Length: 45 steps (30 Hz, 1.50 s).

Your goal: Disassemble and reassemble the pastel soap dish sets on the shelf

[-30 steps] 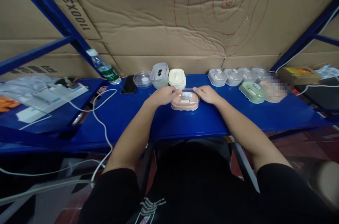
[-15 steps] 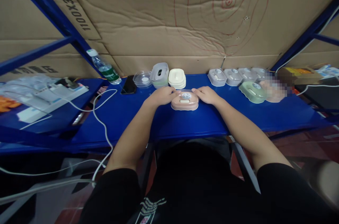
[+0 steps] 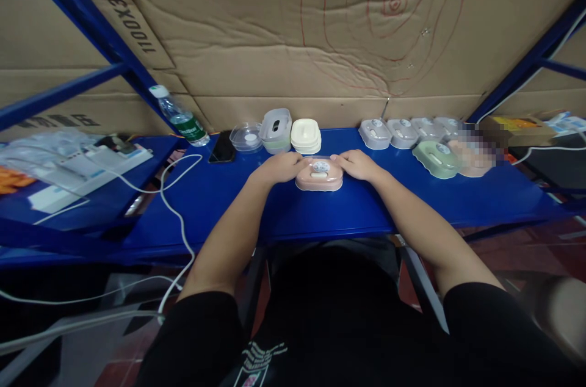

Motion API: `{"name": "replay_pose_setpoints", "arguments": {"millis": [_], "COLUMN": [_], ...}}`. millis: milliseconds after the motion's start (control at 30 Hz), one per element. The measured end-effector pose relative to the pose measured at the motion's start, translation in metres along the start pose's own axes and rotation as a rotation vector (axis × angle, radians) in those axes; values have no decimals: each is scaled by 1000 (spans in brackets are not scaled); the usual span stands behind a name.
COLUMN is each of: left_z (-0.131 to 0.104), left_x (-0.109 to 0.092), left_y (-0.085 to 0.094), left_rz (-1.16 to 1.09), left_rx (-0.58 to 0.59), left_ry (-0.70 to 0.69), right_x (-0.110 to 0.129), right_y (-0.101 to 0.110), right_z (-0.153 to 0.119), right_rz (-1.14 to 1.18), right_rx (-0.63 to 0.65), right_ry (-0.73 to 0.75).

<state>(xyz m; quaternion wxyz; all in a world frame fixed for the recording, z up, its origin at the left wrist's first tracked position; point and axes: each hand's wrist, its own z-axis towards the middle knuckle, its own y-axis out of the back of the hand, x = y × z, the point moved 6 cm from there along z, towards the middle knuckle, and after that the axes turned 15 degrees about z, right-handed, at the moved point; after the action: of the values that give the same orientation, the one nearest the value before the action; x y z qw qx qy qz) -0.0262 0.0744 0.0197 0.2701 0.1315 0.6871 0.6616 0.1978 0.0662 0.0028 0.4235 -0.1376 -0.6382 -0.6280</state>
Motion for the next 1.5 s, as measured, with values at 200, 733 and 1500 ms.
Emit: {"name": "replay_pose_setpoints", "arguments": {"millis": [200, 733, 1500], "left_z": [1, 3, 5], "left_x": [0, 3, -15], "left_y": [-1, -5, -13], "left_rz": [-16, 13, -284], "left_rx": [18, 6, 147], "left_ry": [9, 15, -90], "right_x": [-1, -2, -6], "right_y": [0, 2, 59], "right_z": [0, 2, -10], "right_rz": [36, 115, -107], "right_rx": [22, 39, -388], "right_ry": [-1, 2, -126]}}
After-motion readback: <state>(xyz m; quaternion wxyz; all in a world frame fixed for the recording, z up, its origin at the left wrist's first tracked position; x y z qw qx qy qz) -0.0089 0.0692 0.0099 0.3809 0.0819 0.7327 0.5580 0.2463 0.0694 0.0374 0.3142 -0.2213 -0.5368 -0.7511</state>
